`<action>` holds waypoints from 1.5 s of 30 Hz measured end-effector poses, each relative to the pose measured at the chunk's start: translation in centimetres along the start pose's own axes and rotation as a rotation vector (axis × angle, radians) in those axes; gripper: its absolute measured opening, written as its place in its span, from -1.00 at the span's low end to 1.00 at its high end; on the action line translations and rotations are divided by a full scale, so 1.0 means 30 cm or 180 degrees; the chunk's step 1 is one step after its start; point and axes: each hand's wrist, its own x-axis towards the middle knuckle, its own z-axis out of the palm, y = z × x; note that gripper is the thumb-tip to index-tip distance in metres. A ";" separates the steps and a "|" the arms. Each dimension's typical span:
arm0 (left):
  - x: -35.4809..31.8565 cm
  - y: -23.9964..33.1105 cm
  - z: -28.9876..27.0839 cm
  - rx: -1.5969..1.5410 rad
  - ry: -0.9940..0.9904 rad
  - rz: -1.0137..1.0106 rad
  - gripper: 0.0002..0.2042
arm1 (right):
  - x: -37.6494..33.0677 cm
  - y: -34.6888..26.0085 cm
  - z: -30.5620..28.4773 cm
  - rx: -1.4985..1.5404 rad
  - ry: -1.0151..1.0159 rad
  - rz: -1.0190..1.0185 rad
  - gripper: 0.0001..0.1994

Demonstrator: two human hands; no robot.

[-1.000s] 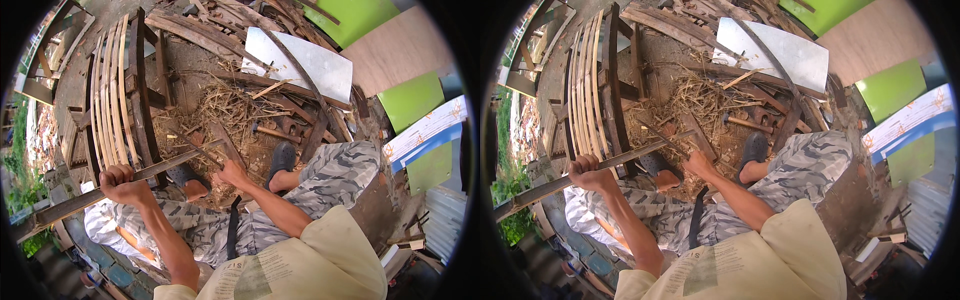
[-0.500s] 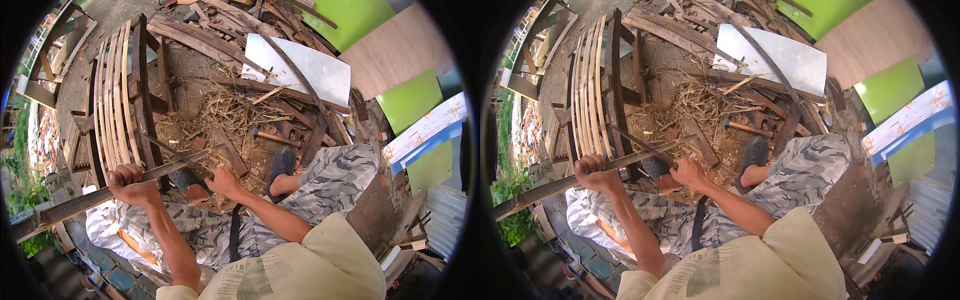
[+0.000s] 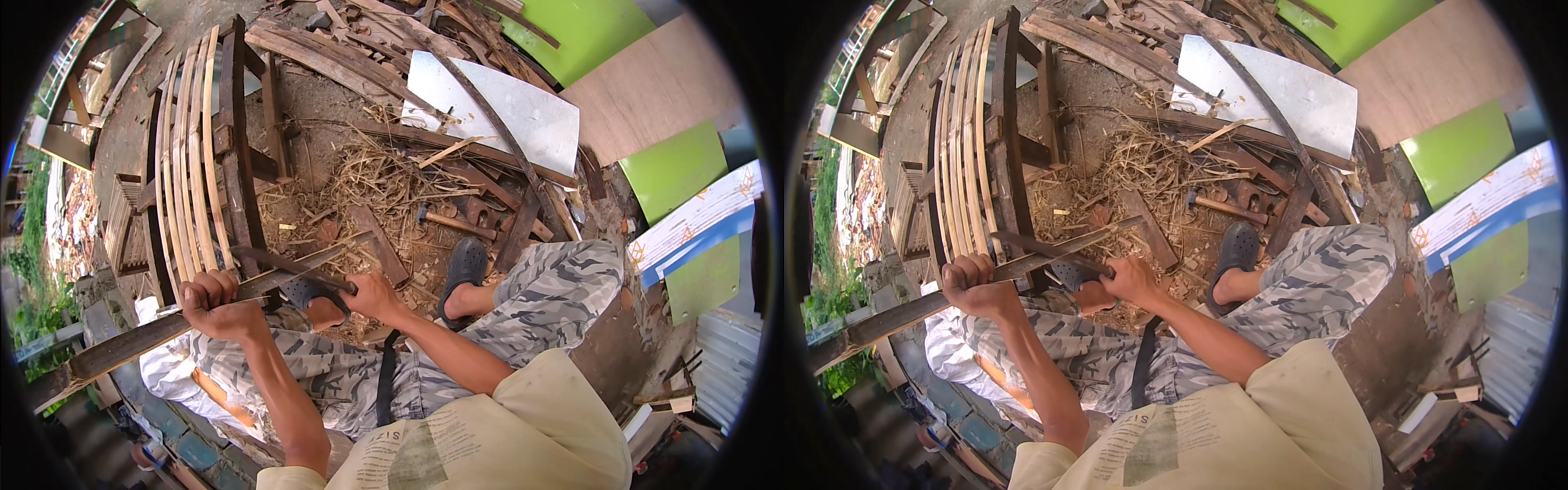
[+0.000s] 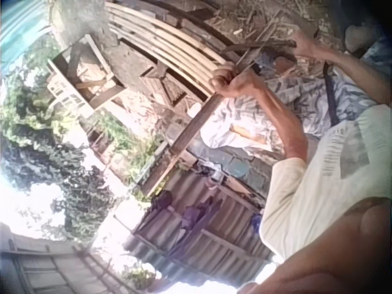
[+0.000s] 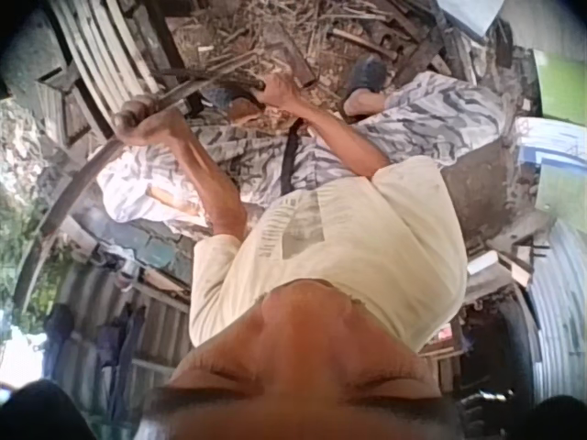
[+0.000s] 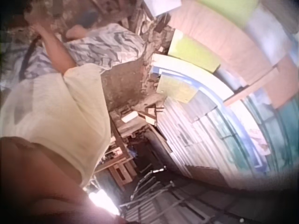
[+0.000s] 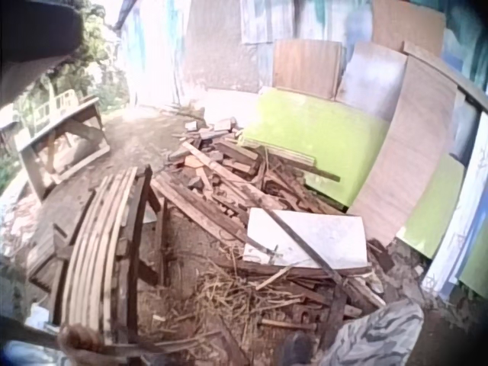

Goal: The person sits on the ground and uses a machete to repeatedly strike and shape a thin wooden stick. The person holds the stick with one hand and swings the machete with the other to shave off material.

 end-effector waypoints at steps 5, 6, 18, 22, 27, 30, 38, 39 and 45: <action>0.007 0.000 0.004 0.0144 0.0049 0.0081 -0.68 | 0.059 0.174 0.011 -0.0089 0.0121 0.0889 -0.65; 0.001 0.003 -0.011 0.0119 0.0015 0.0052 -0.68 | 0.010 0.112 0.011 -0.0136 0.0119 0.0530 -0.64; 0.031 -0.010 -0.006 0.0107 0.0129 -0.0137 -0.69 | 0.014 0.106 0.022 -0.0305 0.0471 0.0153 -0.70; 0.022 -0.006 0.021 0.0164 0.0102 -0.0030 -0.71 | -0.021 -0.014 0.010 -0.0136 0.0303 -0.0196 -0.70; 0.039 -0.018 0.044 -0.0006 -0.0065 -0.0032 -0.72 | 0.084 0.168 -0.047 -0.0308 0.0126 0.0896 -0.65; 0.043 -0.016 0.024 0.0025 -0.0098 0.0004 -0.73 | 0.000 -0.006 -0.060 -0.0396 0.0200 0.0321 -0.64; -0.004 -0.021 0.066 -0.0073 -0.0282 -0.0083 -0.73 | 0.045 0.197 -0.056 -0.0279 -0.0102 0.1236 -0.69; 0.002 -0.014 0.064 -0.0082 -0.0215 -0.0106 -0.73 | 0.034 0.170 -0.060 -0.0537 -0.0092 0.1087 -0.69; 0.008 -0.022 0.061 -0.0132 -0.0395 -0.0077 -0.72 | -0.068 -0.044 -0.083 -0.0019 0.0207 -0.0274 -0.64</action>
